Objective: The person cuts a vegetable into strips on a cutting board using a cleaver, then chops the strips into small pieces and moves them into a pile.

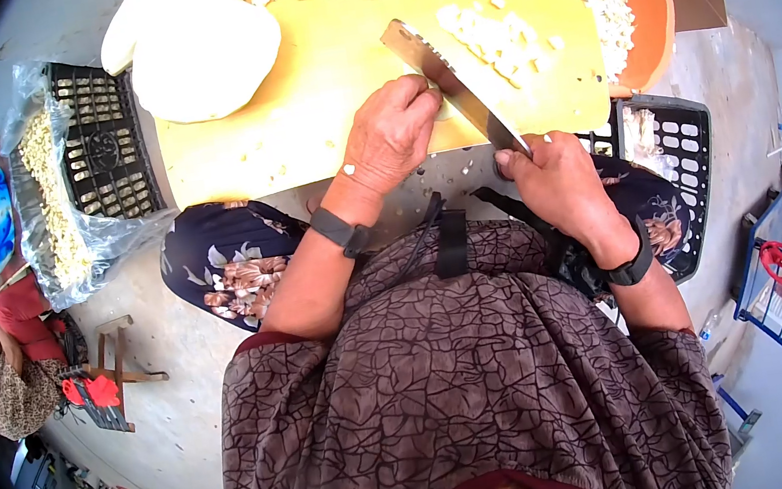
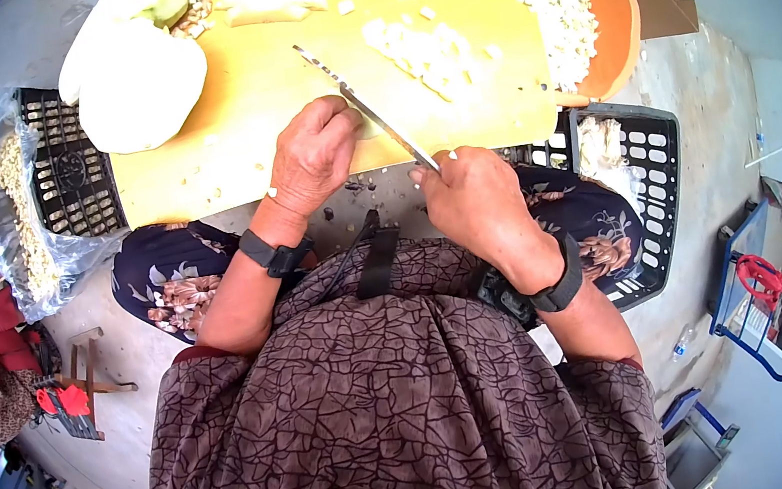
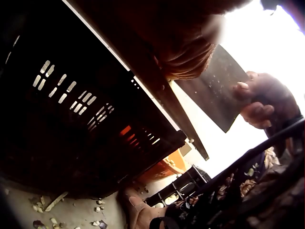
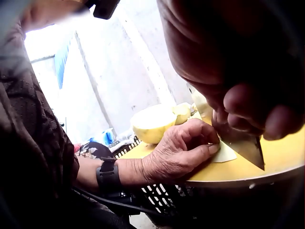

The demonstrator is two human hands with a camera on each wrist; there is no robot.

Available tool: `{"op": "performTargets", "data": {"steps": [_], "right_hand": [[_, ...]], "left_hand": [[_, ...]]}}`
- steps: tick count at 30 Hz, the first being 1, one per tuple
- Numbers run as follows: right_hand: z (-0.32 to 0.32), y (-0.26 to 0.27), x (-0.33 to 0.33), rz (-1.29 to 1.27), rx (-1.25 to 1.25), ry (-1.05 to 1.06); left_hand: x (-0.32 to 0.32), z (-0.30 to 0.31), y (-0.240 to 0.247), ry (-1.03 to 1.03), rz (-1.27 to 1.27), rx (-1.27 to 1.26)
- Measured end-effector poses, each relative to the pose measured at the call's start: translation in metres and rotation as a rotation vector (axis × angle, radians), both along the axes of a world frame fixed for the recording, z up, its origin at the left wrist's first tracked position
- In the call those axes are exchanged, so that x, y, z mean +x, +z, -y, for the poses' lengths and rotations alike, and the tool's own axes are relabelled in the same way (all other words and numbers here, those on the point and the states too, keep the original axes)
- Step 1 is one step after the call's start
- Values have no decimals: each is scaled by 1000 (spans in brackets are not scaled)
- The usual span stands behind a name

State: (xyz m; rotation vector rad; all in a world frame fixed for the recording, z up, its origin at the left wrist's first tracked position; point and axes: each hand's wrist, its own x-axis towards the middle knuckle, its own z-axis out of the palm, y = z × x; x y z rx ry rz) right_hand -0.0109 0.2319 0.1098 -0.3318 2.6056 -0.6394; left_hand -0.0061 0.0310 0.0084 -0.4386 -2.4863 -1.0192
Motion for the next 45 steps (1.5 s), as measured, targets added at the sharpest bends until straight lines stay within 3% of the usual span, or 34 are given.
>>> {"op": "performTargets", "data": {"steps": [5,14,23,28,45], "right_hand": [[-1,2,6,-62,-38,14],[8,-4,-13,138,124,71],[35,-28,-32,78,110,107],[32,-30,-32,96,34,3],[18,2,-14,75,66,29]], "left_hand": [[0,-1,3,6,5,-2],[-1,-2,2,-7,37,28],[-1,0,0,-22,53,56],[1,-1,-1,-11,78,74],[2,-1,0,15,17,4]]}}
